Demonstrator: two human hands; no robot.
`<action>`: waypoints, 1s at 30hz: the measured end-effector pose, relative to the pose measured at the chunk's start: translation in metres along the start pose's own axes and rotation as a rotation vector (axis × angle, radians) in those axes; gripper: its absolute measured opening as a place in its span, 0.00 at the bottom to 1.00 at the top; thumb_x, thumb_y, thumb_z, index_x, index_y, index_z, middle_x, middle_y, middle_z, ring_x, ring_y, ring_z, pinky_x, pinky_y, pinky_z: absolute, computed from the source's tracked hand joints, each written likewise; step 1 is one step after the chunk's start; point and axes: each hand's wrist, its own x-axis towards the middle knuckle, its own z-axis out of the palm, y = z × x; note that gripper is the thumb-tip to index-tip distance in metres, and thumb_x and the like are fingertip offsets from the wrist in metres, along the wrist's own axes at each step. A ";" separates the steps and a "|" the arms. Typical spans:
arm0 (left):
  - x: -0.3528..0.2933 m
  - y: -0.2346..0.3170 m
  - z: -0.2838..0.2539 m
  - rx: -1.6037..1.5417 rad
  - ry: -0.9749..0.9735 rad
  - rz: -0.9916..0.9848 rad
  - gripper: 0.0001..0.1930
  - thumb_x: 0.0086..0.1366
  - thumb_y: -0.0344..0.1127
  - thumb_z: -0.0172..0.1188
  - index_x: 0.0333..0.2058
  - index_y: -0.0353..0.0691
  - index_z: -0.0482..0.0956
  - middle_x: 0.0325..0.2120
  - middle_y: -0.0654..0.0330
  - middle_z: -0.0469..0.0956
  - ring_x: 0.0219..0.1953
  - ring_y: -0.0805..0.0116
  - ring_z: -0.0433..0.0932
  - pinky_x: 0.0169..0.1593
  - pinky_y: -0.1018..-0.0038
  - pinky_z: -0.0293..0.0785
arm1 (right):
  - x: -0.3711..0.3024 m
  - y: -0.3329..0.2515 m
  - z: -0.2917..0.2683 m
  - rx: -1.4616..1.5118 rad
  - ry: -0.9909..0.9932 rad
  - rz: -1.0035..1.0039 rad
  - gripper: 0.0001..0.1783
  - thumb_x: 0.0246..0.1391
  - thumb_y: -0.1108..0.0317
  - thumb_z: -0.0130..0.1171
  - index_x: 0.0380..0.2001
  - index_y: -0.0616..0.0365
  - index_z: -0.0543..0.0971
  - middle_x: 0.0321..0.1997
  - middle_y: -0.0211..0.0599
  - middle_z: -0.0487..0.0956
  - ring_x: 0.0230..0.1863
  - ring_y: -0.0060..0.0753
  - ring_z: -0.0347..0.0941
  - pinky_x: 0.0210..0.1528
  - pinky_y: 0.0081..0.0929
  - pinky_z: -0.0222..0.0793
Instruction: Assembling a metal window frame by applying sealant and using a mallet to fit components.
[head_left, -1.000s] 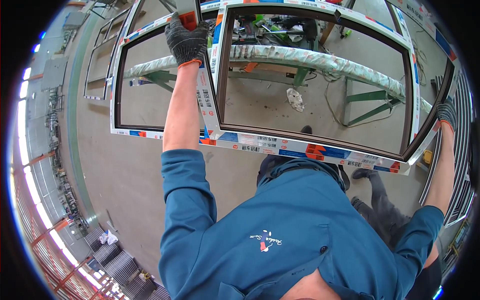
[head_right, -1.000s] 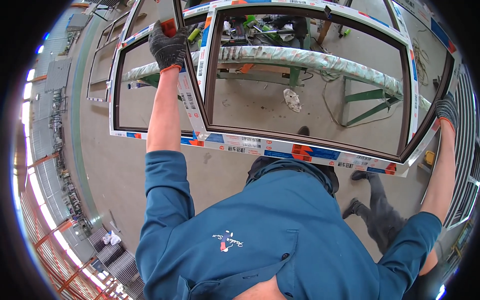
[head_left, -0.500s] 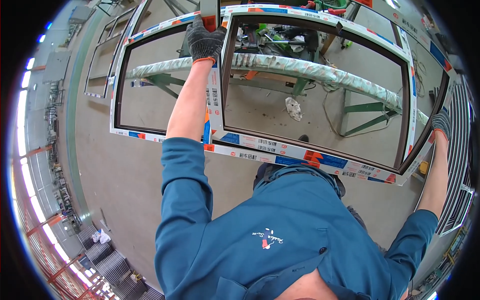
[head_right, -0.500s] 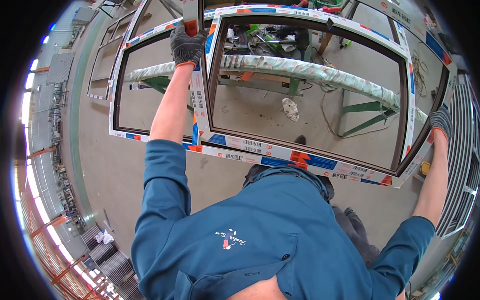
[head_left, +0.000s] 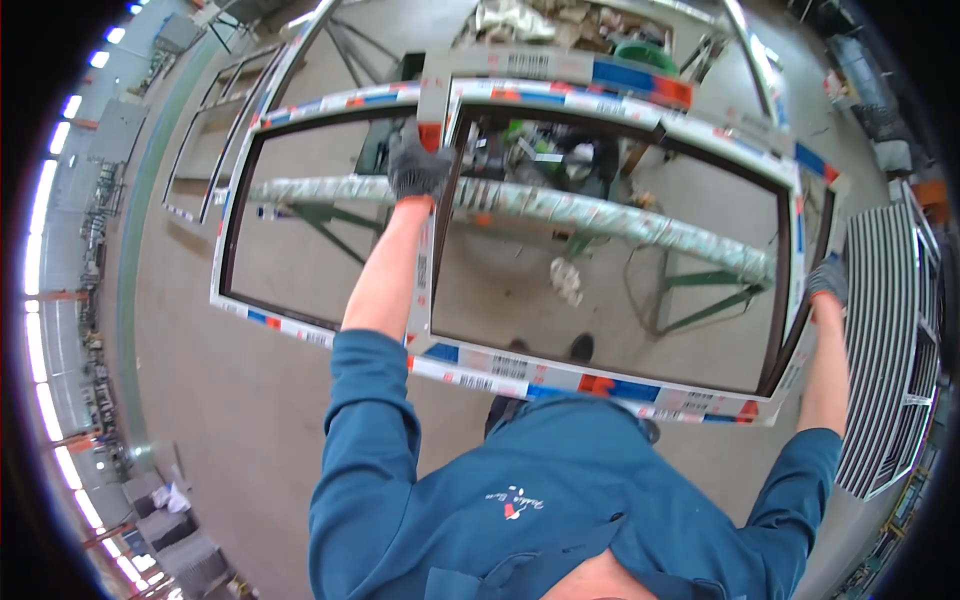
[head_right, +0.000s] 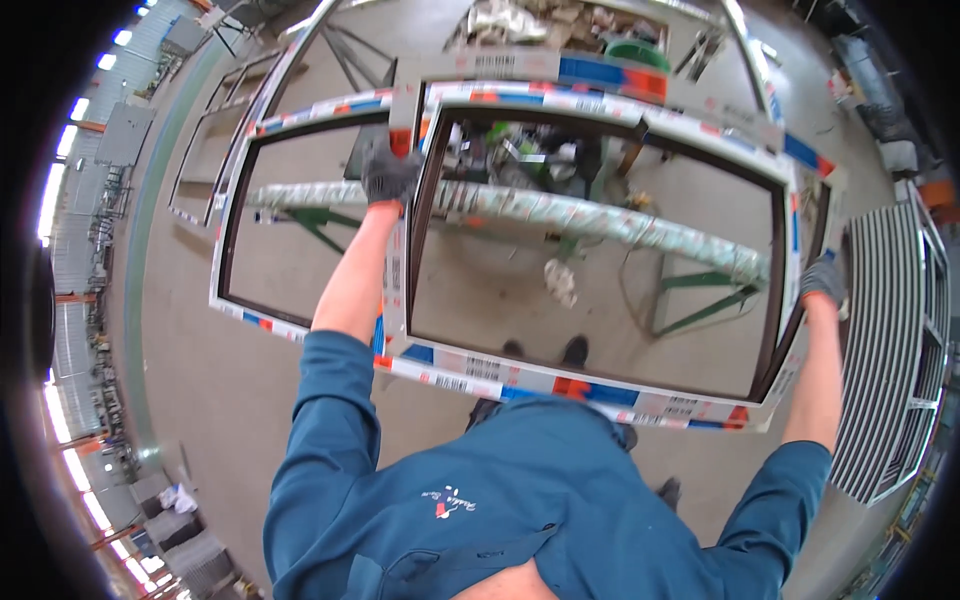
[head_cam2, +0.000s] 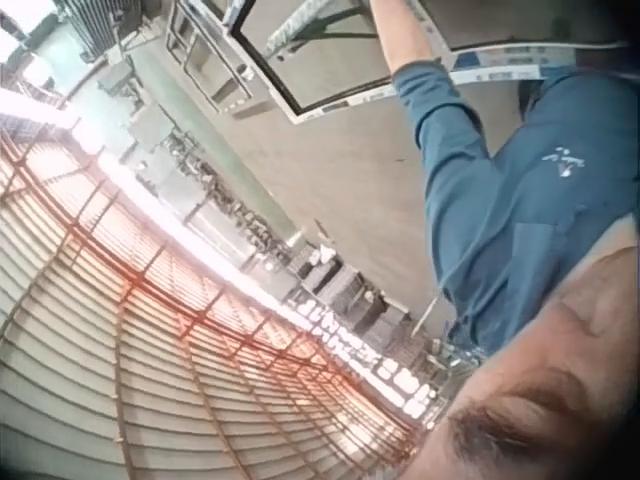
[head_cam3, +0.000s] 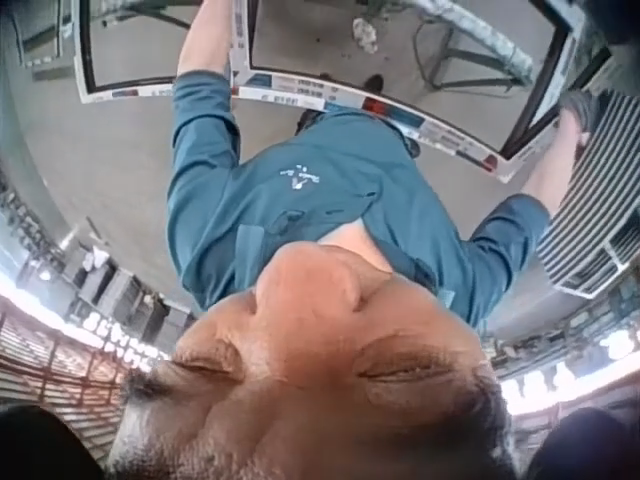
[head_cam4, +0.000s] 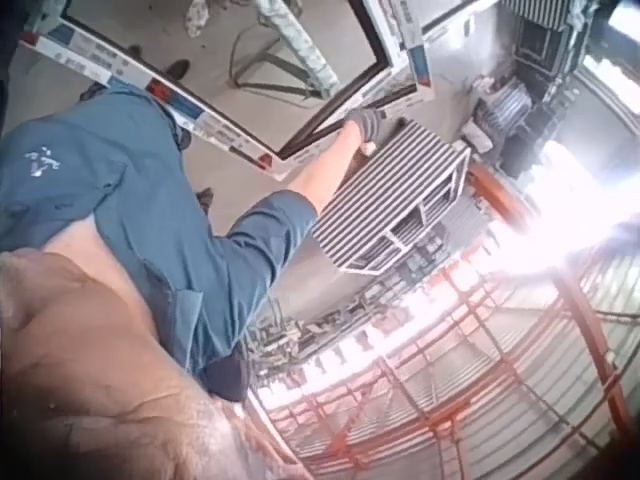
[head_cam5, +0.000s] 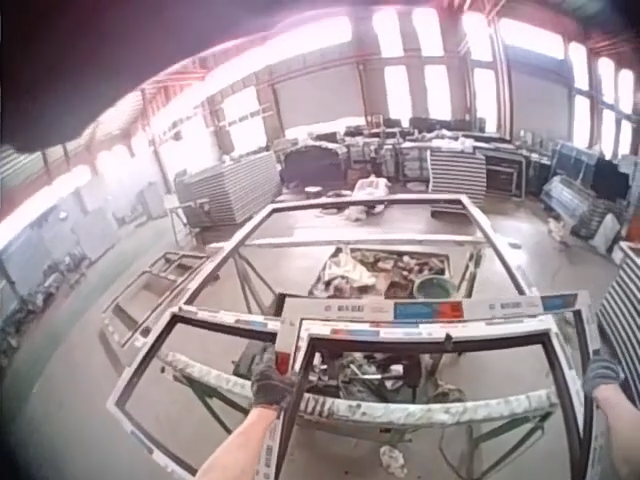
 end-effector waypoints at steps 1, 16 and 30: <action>-0.012 -0.021 -0.021 0.079 0.012 -0.051 0.39 0.46 0.44 0.65 0.58 0.36 0.67 0.46 0.40 0.75 0.50 0.42 0.72 0.55 0.57 0.69 | -0.019 -0.085 -0.062 0.078 -0.116 0.024 0.18 0.55 0.63 0.47 0.42 0.60 0.80 0.44 0.56 0.80 0.51 0.51 0.77 0.53 0.44 0.72; -0.059 -0.040 0.066 0.296 -0.195 0.118 0.38 0.50 0.52 0.65 0.60 0.43 0.70 0.64 0.47 0.60 0.68 0.48 0.54 0.68 0.54 0.49 | -0.044 -0.076 0.000 0.039 -0.370 0.033 0.09 0.47 0.64 0.56 0.25 0.53 0.83 0.32 0.49 0.82 0.39 0.51 0.79 0.44 0.40 0.76; -0.050 -0.026 0.068 -0.006 -0.237 -0.151 0.31 0.66 0.51 0.49 0.64 0.45 0.62 0.65 0.48 0.59 0.66 0.49 0.60 0.65 0.54 0.56 | -0.119 -0.083 -0.090 0.638 -0.306 0.405 0.36 0.52 0.41 0.56 0.53 0.60 0.76 0.47 0.59 0.78 0.50 0.57 0.75 0.49 0.45 0.70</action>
